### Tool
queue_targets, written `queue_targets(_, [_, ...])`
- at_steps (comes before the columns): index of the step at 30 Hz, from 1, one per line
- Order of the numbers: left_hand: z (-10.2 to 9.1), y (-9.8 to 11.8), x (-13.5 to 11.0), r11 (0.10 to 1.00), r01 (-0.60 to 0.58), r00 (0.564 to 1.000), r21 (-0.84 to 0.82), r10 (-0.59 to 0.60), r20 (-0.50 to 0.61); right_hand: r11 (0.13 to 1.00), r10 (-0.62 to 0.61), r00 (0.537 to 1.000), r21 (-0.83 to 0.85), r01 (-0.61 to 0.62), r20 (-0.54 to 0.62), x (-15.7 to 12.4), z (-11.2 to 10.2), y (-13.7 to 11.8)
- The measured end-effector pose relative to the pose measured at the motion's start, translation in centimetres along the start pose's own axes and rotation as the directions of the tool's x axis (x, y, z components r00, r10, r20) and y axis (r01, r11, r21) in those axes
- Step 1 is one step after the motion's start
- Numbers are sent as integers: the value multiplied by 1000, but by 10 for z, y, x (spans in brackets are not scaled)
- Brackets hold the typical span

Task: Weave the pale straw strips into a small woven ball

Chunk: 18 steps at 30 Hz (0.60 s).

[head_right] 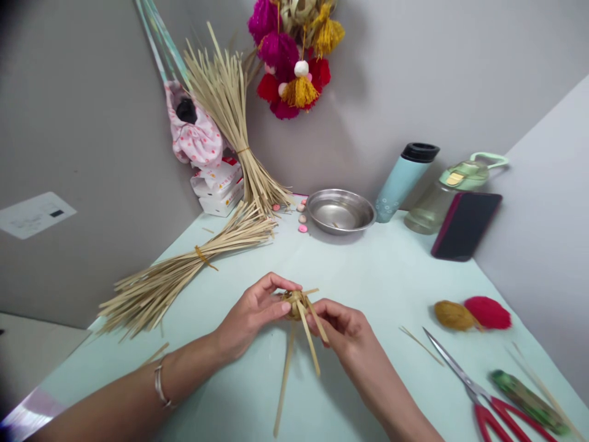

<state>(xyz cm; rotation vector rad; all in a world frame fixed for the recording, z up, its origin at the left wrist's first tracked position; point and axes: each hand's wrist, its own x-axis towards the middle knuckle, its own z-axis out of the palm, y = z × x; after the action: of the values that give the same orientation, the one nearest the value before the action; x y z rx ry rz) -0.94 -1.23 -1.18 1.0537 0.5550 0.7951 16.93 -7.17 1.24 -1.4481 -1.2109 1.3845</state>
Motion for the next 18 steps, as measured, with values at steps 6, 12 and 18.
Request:
queue_targets(6, [1,1,-1,995,-56,998,81,57,-11,997,59,998,54,-58,-17,1,1,1])
queue_targets(12, [4,0,-3,995,-73,997,70,73,12,984,90,991,163,-73,-100,4,2,6])
queue_targets(18, [5,2,-2,998,-44,999,43,45,-9,982,61,996,180,-50,-59,3,-3,4])
